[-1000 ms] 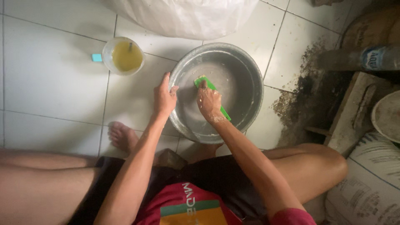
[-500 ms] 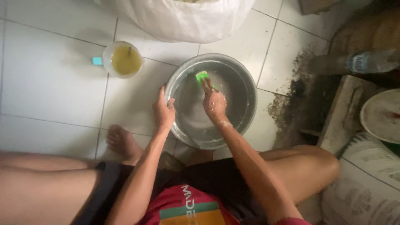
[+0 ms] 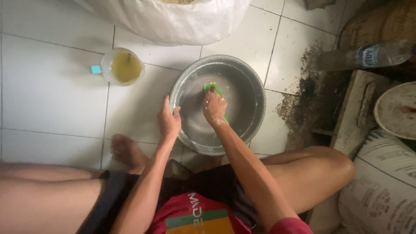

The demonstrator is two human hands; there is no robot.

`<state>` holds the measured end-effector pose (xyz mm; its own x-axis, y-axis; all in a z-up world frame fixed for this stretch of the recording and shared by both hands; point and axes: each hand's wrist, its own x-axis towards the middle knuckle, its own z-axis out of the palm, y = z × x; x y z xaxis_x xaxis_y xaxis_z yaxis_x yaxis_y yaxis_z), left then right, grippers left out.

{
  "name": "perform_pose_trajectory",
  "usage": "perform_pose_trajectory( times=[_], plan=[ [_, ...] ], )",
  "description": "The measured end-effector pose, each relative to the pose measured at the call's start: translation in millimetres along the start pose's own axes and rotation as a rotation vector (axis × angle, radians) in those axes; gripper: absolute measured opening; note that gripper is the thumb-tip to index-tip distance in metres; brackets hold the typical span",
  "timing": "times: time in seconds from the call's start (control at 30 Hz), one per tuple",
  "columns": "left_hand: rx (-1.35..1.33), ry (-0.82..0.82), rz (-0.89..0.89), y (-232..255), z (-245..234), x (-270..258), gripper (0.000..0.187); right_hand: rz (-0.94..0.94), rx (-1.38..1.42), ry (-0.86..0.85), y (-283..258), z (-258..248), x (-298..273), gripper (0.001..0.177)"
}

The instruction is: The person scrapes dough from the inside of a large basin using a green plastic scraper and then kneads the dough by hand inside a large white container.

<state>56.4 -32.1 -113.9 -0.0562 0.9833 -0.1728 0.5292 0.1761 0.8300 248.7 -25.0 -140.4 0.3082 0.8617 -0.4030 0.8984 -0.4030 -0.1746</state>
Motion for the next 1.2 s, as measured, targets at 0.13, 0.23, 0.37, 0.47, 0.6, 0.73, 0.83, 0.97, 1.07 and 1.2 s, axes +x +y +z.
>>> perform_pose_trajectory(
  times=[0.13, 0.23, 0.37, 0.47, 0.6, 0.73, 0.83, 0.97, 1.07, 1.2],
  plan=[
    [0.034, -0.013, -0.070, -6.8, 4.1, -15.0, 0.054, -0.026, 0.047, 0.161, -14.2, 1.3, 9.5, 0.048],
    [0.059, 0.121, 0.058, 2.4, 6.5, -37.9, 0.061, -0.145, 0.385, 0.401, -24.2, -1.7, 2.5, 0.079],
    [-0.067, 0.058, -0.302, 20.1, -10.4, -61.2, 0.092, -0.019, 0.634, 0.400, -19.6, -15.8, -12.7, 0.063],
    [-0.097, 0.090, -0.126, 33.5, -22.6, -28.5, 0.090, 0.025, 0.528, 0.294, -0.9, -38.2, -13.2, 0.042],
    [-0.062, -0.136, 0.030, 40.2, -22.8, 36.4, 0.073, -0.093, 0.187, 0.128, 26.0, -56.9, -26.6, 0.037],
    [-0.092, -0.243, 0.182, 37.1, -10.9, 72.7, 0.076, -0.081, -0.002, -0.081, 25.2, -46.5, -45.9, 0.045],
    [-0.078, -0.260, 0.278, 25.7, -7.5, 69.7, 0.068, -0.163, -0.088, -0.027, 19.1, -28.5, -57.5, 0.037],
    [-0.060, -0.236, 0.180, 7.7, -8.8, 54.2, 0.064, -0.152, -0.077, -0.051, 11.0, -11.2, -44.9, 0.038],
    [-0.034, -0.199, 0.173, -7.9, -7.3, 42.1, 0.064, -0.222, -0.051, 0.064, 3.3, -1.3, -24.1, 0.038],
    [-0.022, -0.155, 0.128, -26.9, -0.4, 33.8, 0.066, -0.170, 0.010, 0.007, -11.3, 8.4, 2.6, 0.040]
  ],
)
